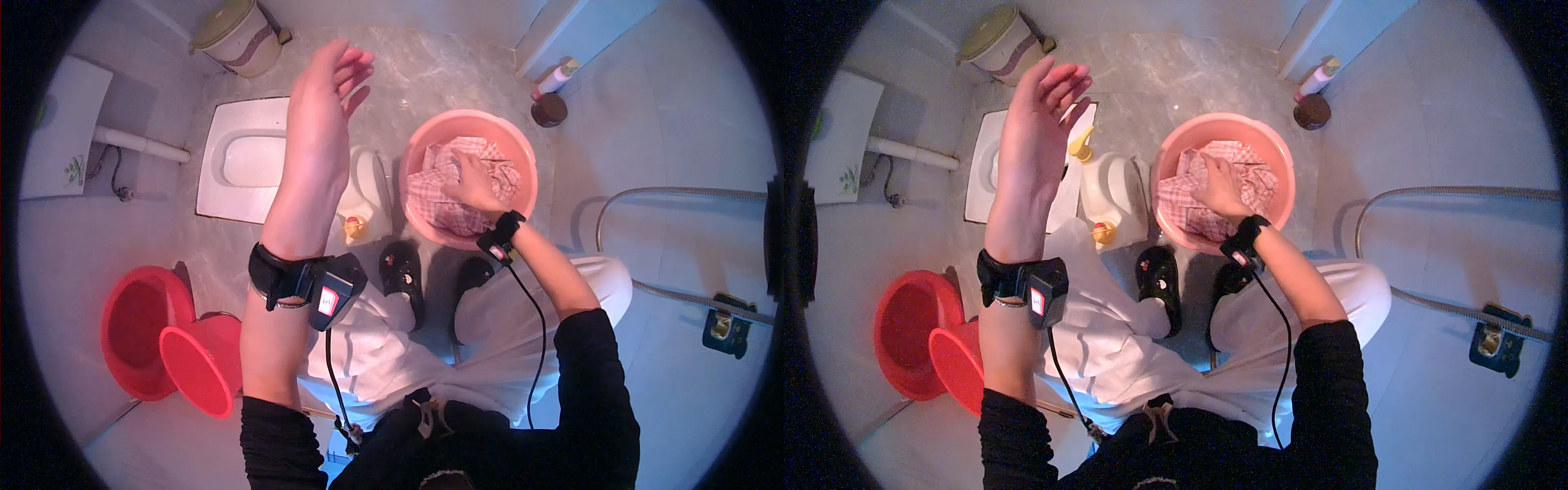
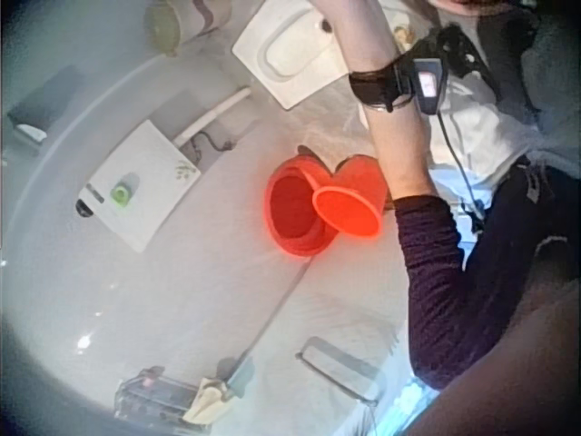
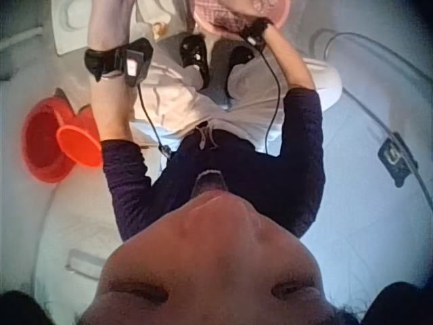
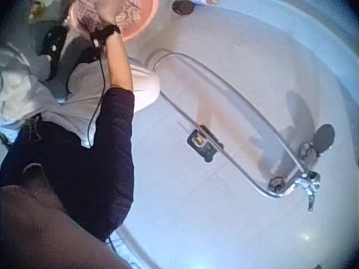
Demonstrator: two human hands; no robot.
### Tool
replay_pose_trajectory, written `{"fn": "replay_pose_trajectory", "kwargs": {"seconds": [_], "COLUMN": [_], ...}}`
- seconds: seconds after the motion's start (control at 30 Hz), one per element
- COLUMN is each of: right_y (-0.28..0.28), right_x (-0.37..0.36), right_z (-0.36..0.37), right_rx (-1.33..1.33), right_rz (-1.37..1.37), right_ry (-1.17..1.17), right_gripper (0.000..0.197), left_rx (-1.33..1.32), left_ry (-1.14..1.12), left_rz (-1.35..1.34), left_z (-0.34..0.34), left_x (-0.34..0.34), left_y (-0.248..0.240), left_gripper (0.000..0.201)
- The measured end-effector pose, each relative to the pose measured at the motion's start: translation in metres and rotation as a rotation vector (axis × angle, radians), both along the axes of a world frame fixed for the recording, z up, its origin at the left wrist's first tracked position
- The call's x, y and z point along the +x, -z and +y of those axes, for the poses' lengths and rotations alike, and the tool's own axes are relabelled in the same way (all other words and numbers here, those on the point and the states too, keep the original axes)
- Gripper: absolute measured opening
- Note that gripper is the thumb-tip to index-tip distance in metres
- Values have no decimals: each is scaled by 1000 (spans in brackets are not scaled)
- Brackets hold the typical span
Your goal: The person is seen washing a pink and white checkered cloth in a basin.
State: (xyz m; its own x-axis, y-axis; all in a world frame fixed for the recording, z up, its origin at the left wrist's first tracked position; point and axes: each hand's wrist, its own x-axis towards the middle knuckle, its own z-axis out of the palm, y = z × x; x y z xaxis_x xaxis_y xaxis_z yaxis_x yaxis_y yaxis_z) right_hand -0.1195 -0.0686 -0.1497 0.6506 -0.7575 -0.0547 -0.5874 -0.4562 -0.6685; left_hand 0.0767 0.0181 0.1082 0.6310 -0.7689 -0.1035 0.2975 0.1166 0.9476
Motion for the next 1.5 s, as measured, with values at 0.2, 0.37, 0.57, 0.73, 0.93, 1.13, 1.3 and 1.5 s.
{"fn": "replay_pose_trajectory", "kwargs": {"seconds": [0.2,0.37,0.57,0.73,0.93,1.13,1.3,1.5], "right_y": [48,22,-92,-178,-236,-231,-186,-140], "right_x": [-27,-36,-74,-80,-66,-73,-87,-93], "right_z": [27,-23,-78,-52,-25,-45,-70,-71], "right_rx": [-60,-69,47,191,339,523,575,451], "right_rz": [399,-60,-231,-580,-737,-983,-914,-578], "right_ry": [-123,-32,80,242,211,228,352,233], "right_gripper": [67,20,29,18,20,25,31,53], "left_rx": [9,45,207,352,395,133,292,249], "left_ry": [92,218,474,733,670,535,540,529], "left_rz": [37,-9,-384,-835,-1055,-853,-335,-217], "left_z": [-12,-19,-13,-18,-21,-31,-33,-42], "left_x": [-19,-36,-57,-62,-88,-72,-75,-72], "left_y": [-8,-2,27,89,120,120,61,34], "left_gripper": [31,32,49,84,105,34,28,20]}}
